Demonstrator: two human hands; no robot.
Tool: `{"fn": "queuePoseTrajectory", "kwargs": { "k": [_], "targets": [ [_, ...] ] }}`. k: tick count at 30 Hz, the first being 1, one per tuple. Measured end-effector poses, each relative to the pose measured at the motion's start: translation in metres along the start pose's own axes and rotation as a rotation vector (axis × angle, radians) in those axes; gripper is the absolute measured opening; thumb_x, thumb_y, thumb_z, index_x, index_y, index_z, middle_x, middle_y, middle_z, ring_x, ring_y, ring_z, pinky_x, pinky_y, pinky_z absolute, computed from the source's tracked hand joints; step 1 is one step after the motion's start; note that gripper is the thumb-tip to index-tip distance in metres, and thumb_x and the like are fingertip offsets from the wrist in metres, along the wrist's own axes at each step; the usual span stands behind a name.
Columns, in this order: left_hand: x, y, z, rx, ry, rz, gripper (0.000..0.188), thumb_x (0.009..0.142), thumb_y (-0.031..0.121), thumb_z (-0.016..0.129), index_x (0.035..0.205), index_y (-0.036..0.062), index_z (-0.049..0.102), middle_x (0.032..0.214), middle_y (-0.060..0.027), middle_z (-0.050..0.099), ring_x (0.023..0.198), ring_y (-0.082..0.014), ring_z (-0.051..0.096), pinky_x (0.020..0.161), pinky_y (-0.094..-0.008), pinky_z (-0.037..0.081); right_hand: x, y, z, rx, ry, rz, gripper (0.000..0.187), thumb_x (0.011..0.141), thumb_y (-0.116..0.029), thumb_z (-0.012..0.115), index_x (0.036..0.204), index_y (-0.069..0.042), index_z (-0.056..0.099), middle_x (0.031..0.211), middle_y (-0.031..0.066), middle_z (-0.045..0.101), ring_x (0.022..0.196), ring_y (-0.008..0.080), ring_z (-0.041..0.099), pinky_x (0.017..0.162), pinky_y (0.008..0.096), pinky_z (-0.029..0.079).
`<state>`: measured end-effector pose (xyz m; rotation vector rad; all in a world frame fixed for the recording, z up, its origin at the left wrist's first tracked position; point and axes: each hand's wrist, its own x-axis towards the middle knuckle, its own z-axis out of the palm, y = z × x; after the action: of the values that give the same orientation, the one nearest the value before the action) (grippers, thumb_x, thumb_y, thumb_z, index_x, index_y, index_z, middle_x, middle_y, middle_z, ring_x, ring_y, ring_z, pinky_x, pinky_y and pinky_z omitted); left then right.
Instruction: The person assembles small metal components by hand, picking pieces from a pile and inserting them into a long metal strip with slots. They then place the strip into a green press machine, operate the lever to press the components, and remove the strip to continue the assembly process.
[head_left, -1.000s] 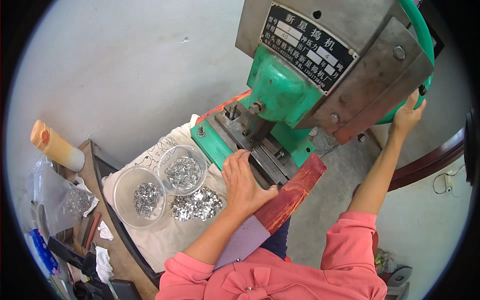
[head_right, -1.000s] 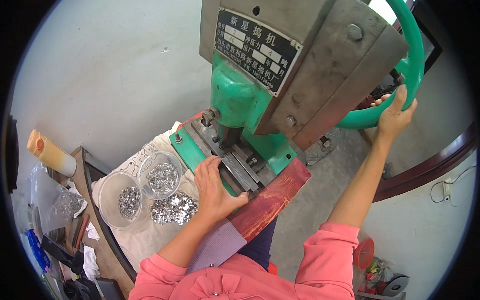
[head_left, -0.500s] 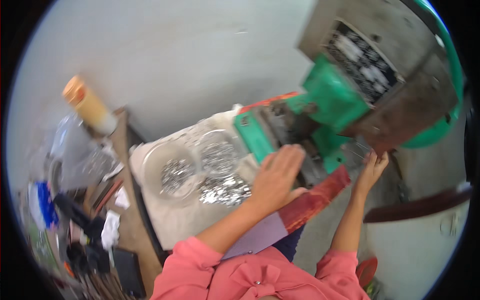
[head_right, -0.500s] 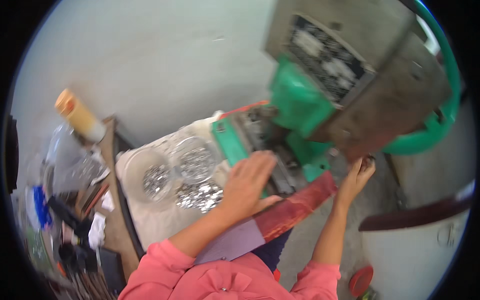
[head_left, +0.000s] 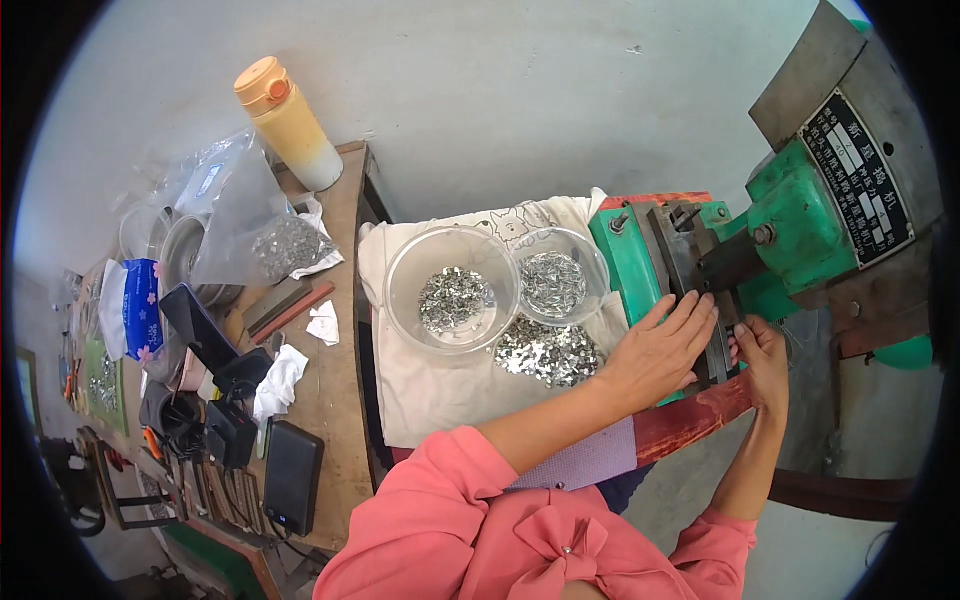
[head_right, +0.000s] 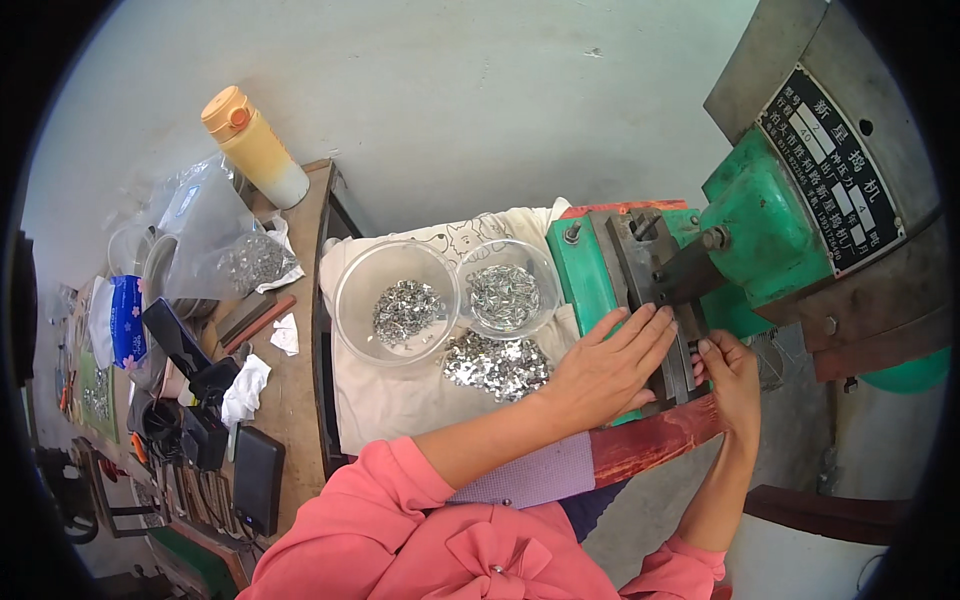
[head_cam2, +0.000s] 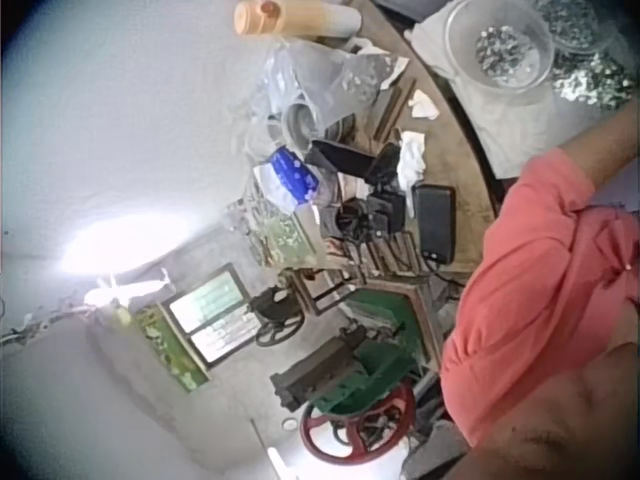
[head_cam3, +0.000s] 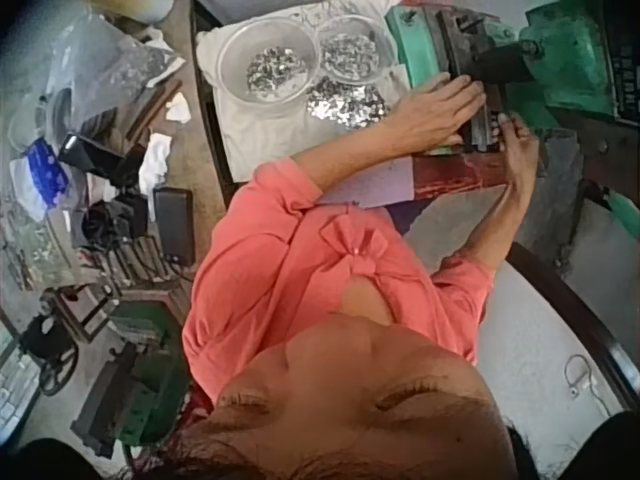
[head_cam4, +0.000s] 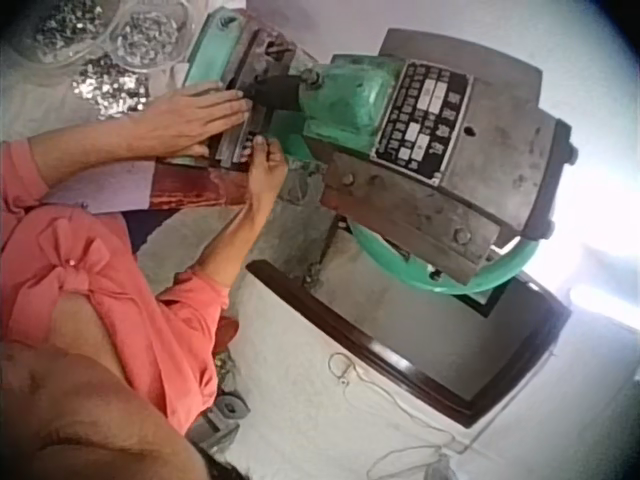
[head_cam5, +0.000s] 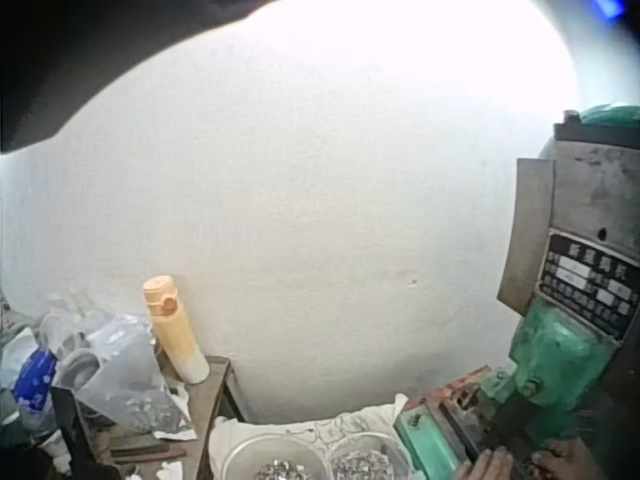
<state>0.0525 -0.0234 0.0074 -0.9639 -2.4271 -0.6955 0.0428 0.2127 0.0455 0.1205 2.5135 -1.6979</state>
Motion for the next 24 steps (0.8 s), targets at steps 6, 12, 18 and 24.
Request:
{"fn": "queuePoseTrajectory", "kwargs": {
  "k": [6, 12, 18, 24],
  "targets": [
    [-0.001, 0.0, 0.0, -0.029, 0.005, -0.022, 0.089, 0.076, 0.039, 0.081, 0.145, -0.0029, 0.045, 0.153, -0.0174, 0.044, 0.14, -0.0297, 0.043, 0.116, -0.0428, 0.033, -0.011, -0.003, 0.015, 0.054, 0.176, -0.024, 0.012, 0.099, -0.012, 0.063, 0.102, -0.001, 0.066, 0.088, 0.0012, 0.065, 0.075, 0.0062, 0.059, 0.069, 0.0221, 0.05],
    [-0.004, -0.001, -0.002, -0.128, 0.023, -0.048, 0.087, 0.074, 0.029, 0.083, 0.144, -0.0042, 0.045, 0.151, -0.019, 0.045, 0.139, -0.0318, 0.044, 0.111, -0.0423, 0.037, -0.062, 0.018, 0.017, -0.112, 0.204, -0.067, 0.016, 0.095, -0.012, 0.068, 0.089, -0.001, 0.058, 0.086, 0.0028, 0.066, 0.074, 0.0063, 0.057, 0.066, 0.0232, 0.047],
    [0.0, 0.0, 0.004, -0.164, 0.068, -0.059, 0.079, 0.072, 0.02, 0.082, 0.14, -0.0045, 0.049, 0.147, -0.0193, 0.048, 0.137, -0.0339, 0.046, 0.106, -0.0413, 0.041, -0.079, -0.006, 0.05, -0.697, 0.222, -0.351, 0.022, 0.095, -0.011, 0.067, 0.086, 0.003, 0.053, 0.071, 0.0138, 0.056, 0.062, 0.0221, 0.06, 0.061, 0.032, 0.048],
    [-0.001, 0.003, 0.002, -0.108, 0.105, 0.055, 0.052, 0.08, 0.015, 0.069, 0.127, -0.0029, 0.059, 0.137, -0.017, 0.056, 0.136, -0.0323, 0.048, 0.104, -0.041, 0.042, -0.101, 0.002, 0.049, -0.789, 0.288, -0.438, 0.015, 0.1, -0.011, 0.061, 0.096, 0.003, 0.059, 0.075, 0.0173, 0.061, 0.069, 0.0287, 0.064, 0.064, 0.0366, 0.049]
  ]
}}
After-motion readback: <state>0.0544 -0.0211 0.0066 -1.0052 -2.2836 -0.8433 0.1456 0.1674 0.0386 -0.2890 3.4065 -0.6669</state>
